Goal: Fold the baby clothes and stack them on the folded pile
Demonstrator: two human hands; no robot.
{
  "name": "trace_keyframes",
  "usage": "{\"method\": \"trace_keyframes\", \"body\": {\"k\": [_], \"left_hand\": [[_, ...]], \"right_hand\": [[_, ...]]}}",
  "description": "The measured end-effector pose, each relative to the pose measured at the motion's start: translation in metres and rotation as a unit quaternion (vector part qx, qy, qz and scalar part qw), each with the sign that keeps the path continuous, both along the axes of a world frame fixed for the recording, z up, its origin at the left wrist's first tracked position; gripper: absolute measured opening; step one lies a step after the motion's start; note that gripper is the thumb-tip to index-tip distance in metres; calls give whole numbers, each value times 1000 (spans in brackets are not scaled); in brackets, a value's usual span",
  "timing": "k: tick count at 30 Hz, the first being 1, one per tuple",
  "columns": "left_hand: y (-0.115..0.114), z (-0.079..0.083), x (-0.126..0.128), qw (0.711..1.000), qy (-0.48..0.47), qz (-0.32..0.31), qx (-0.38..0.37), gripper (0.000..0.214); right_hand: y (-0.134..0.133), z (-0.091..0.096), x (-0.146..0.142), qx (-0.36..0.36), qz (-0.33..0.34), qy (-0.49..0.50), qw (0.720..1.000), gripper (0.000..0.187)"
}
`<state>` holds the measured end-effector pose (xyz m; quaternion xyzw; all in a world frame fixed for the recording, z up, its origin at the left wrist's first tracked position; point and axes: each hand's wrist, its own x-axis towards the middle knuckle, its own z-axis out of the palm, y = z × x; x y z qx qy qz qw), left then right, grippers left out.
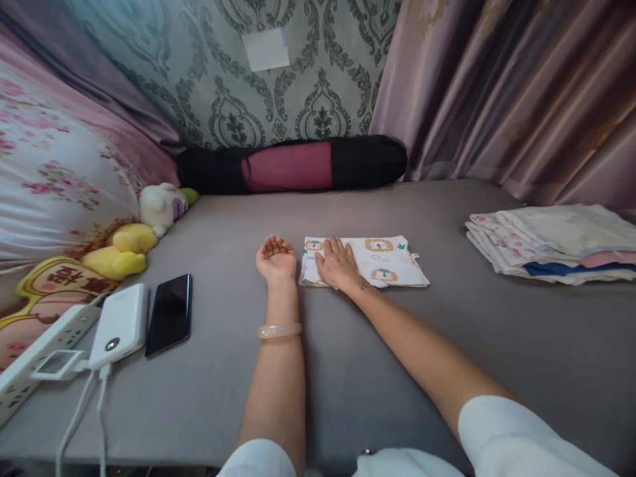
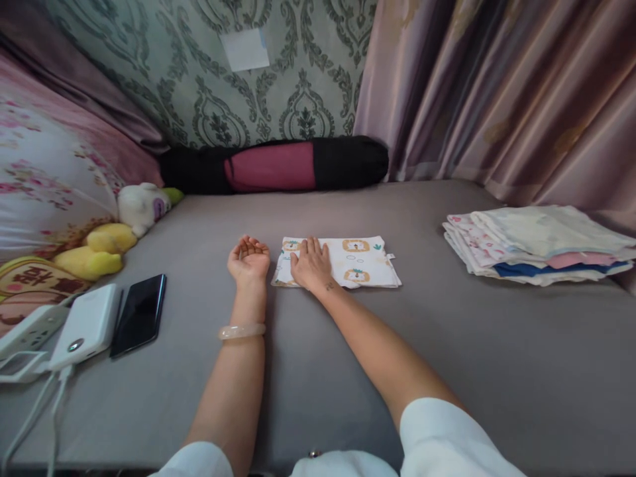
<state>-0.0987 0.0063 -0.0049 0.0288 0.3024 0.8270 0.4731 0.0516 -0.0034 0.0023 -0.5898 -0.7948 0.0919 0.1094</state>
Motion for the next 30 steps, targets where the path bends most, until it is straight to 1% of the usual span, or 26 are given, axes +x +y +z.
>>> {"method": "trace_keyframes", "body": {"k": [3, 7, 10, 13, 16, 20, 23, 26, 28, 30], "left_hand": [[-1, 1, 0, 1000, 15, 1, 6, 24], [-2, 4, 1, 1000, -7, 9, 3, 26], [-3, 7, 0, 999, -35, 9, 3, 27], [-3, 5, -2, 1000, -6, 8, -3, 28], [-2, 0, -6, 999, 41, 0, -4, 27], [-2, -2, -5, 999, 54, -7, 6, 25], [-3, 3, -1, 1000, 19, -14, 8, 25], [-5, 13, 6, 999, -29, -33, -4, 26], [-5, 19, 12, 998, -1, -61, -26, 23], [-4, 23, 22, 991, 79, -90, -52, 19]], "right_hand": [[-1, 3, -7, 5, -1, 1, 1000, 60], [-2, 6, -25, 30, 26, 18, 999, 58], [-3, 4, -37, 27, 41, 30, 998, 58], [-4, 0, -41, 22, 44, 31, 998, 59], [-4, -2, -41, 25, 43, 30, 998, 60], [-5, -2, -41, 27, 42, 29, 998, 60], [-5, 2, -39, 17, 50, 31, 998, 59], [-4, 7, -29, -7, 69, 39, 997, 59], [-3, 10, -18, -2, 57, 40, 998, 58], [-1, 11, -7, 9, 33, 33, 999, 58]]}}
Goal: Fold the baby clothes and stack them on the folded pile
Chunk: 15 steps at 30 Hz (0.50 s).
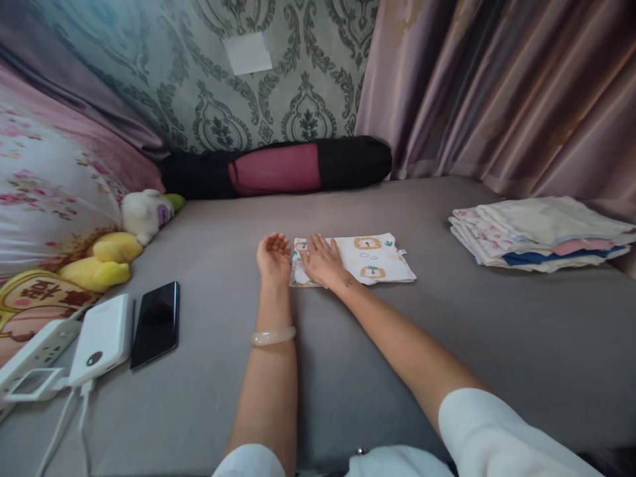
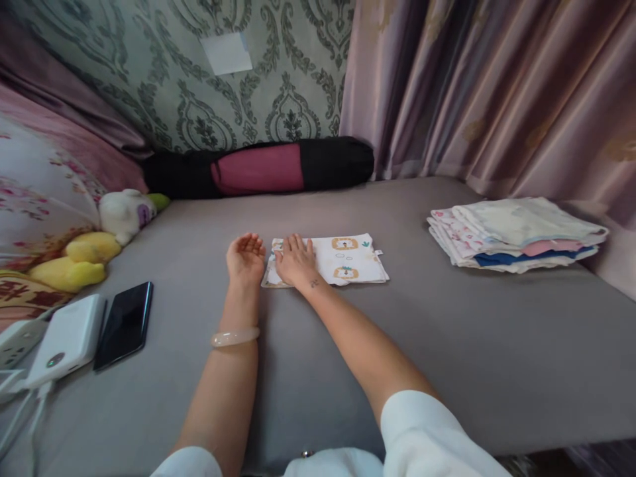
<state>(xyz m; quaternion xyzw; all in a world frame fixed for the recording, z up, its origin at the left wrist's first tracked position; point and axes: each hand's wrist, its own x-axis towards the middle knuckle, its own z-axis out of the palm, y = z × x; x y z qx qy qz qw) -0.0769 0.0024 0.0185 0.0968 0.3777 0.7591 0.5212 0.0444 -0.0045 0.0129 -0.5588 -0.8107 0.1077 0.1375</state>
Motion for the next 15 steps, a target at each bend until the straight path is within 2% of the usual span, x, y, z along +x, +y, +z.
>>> {"method": "trace_keyframes", "body": {"k": [5, 7, 10, 12, 15], "left_hand": [[3, -3, 31, 973, 226, -55, -14, 16], [5, -9, 40, 959, 277, -63, -1, 11], [8, -18, 49, 940, 339, -40, 21, 6], [8, -22, 50, 904, 426, -28, 13, 10], [5, -24, 52, 813, 581, -50, -12, 21]], "right_hand": [[1, -5, 14, -27, -9, -23, 999, 59], [0, -5, 15, -20, -9, -22, 1000, 58], [-1, -4, 16, -18, 0, -23, 1000, 56], [0, -1, 20, -30, 13, -21, 999, 57], [3, 1, 32, -27, 10, -13, 999, 57]]}}
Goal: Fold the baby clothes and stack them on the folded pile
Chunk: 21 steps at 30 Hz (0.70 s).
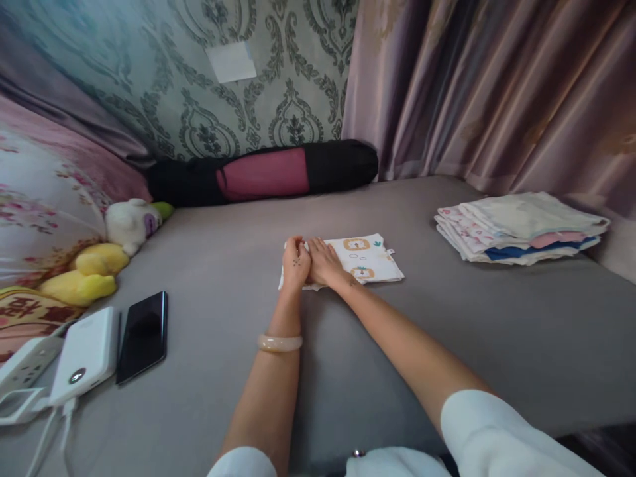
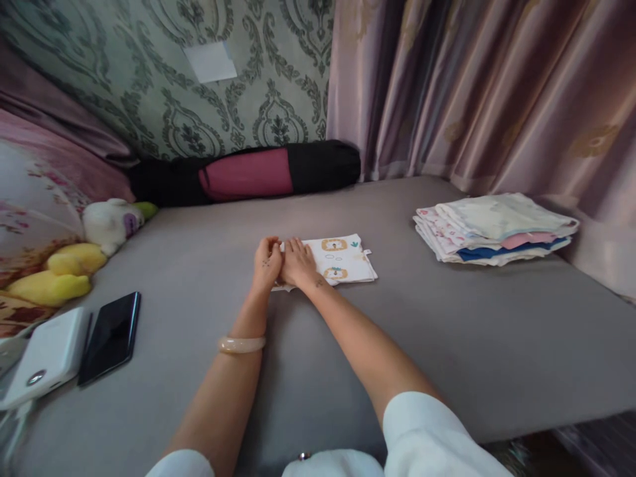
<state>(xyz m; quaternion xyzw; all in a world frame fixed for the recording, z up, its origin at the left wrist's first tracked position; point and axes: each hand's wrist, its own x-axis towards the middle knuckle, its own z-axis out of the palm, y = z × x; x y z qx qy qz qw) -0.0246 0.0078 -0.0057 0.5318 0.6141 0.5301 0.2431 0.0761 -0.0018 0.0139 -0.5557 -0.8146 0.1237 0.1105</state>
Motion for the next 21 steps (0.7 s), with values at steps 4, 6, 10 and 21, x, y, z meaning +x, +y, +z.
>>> {"method": "trace_keyframes", "body": {"k": [4, 6, 10, 21], "left_hand": [[-2, -5, 6, 988, 149, -46, -8, 33], [-1, -11, 8, 975, 209, -70, -7, 37], [2, -21, 8, 952, 289, -102, 9, 37], [-8, -13, 10, 912, 396, -110, -9, 34]], "right_hand": [[0, -3, 18, 55, -26, -16, 998, 55], [-2, -7, 24, 52, -26, -29, 998, 55], [-4, -12, 26, 36, -30, -36, 998, 55], [2, -4, 55, 51, -58, -28, 997, 55]]}}
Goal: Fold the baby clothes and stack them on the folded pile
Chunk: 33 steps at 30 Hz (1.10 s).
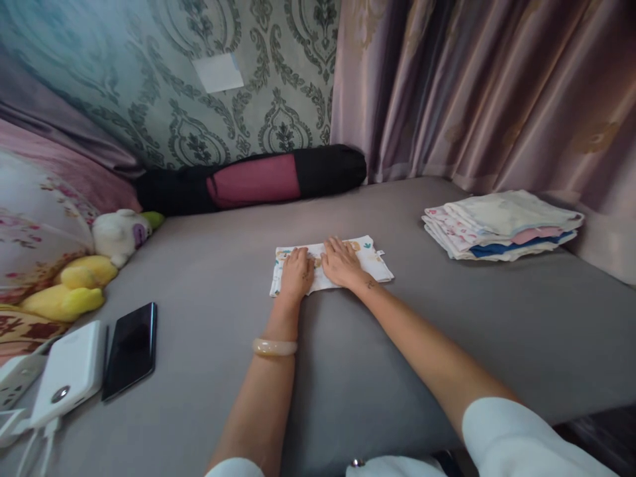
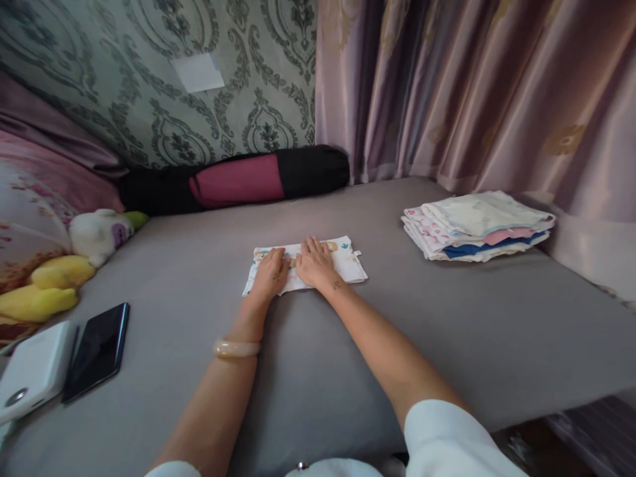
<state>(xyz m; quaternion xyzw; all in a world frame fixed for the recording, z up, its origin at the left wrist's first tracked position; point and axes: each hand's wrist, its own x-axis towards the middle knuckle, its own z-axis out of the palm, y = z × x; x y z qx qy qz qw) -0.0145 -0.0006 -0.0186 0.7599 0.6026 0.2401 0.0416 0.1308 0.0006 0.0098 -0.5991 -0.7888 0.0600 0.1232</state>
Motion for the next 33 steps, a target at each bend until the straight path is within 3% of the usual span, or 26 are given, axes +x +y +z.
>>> {"method": "trace_keyframes", "body": {"k": [4, 9, 16, 25, 33], "left_hand": [[-7, 8, 5, 999, 37, 5, -34, 41], [-12, 15, 10, 994, 79, 10, -77, 44], [-16, 21, 14, 994, 94, 8, -56, 44], [-17, 17, 18, 985, 142, -34, -91, 59], [-18, 16, 14, 988, 121, -54, -86, 72]], "right_hand": [[-2, -3, 18, -9, 1, -32, 999, 56], [-3, -10, 20, 6, -6, -35, 999, 55], [-5, -6, 25, 20, -24, -6, 1000, 51], [-6, -7, 40, -18, -77, -14, 997, 55], [-8, -3, 46, 2, -109, -9, 994, 57]]}}
